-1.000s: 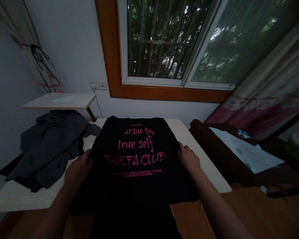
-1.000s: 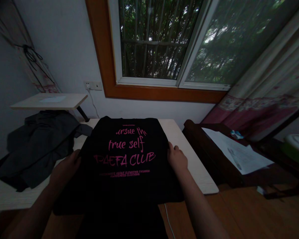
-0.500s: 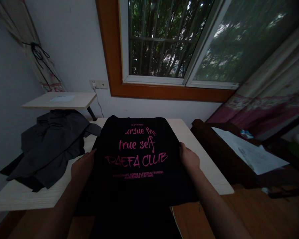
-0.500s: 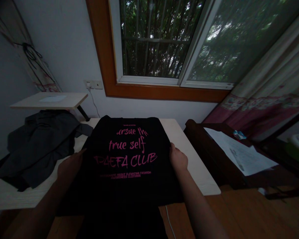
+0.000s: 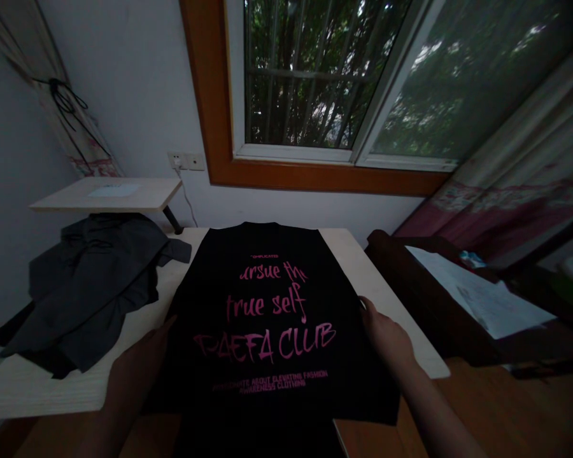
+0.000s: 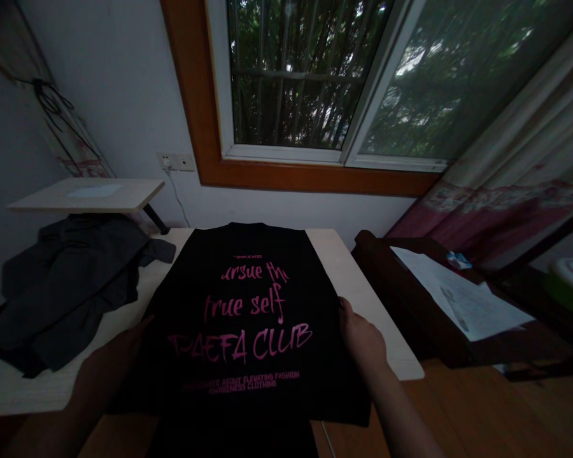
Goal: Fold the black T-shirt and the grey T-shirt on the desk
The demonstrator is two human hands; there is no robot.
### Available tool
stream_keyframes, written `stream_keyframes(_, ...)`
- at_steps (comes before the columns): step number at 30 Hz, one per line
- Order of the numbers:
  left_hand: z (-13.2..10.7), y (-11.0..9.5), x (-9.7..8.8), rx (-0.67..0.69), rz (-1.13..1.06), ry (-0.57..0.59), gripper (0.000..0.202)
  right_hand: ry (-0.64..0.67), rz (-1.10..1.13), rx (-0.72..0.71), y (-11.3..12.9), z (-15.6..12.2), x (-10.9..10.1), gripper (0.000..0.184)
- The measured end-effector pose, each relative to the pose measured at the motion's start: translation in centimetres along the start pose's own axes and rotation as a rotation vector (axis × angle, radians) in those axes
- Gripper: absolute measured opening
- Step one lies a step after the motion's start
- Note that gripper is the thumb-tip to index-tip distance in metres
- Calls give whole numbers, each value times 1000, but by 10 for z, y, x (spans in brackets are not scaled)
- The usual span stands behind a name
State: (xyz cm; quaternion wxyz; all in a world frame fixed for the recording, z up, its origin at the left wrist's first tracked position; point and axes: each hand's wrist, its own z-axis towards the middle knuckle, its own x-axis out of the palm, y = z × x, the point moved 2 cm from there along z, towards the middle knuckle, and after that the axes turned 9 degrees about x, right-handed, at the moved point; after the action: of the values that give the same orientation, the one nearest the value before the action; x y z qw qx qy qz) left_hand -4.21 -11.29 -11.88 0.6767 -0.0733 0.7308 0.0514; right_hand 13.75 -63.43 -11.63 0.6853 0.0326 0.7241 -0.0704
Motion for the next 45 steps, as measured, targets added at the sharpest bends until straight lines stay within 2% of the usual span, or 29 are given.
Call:
stream_keyframes(5, -11, -1, -1, -47, -115, 14, 58, 54, 21, 14, -10, -5, 6, 49)
stream_keyframes(8, -6, -3, -8, -64, -129, -15, 57, 22, 6, -6, -8, -1, 3, 50)
stream_keyframes(12, 18, -4, -20, -24, -116, -64, 56, -96, 13, -5, 6, 17, -6, 48)
stream_keyframes(16, 52, -6, -28, -17, -87, -119, 57, -195, 16, -2, 32, 43, -13, 48)
stream_keyframes(19, 72, -12, -26, -19, -24, -157, 55, -263, 5, 7, 51, 58, -13, 47)
stream_keyframes(22, 81, -15, -19, -55, 62, -208, 52, -269, -3, 21, 61, 65, -10, 46)
stream_keyframes(25, 82, -15, -12, -98, 60, -230, 51, -224, 10, 32, 58, 65, -7, 46)
stream_keyframes(27, 80, -13, -10, -104, 30, -204, 51, -207, 11, 49, 53, 63, -5, 47)
stream_keyframes(33, 75, -14, -15, -106, -28, -126, 51, -187, 1, 61, 41, 53, -4, 48)
stream_keyframes(41, 50, -10, -13, -66, -14, -70, 56, -149, 9, 55, 24, 40, 0, 47)
stream_keyframes(45, 42, -6, -11, -43, -26, -81, 54, -111, 0, 59, 21, 36, 0, 47)
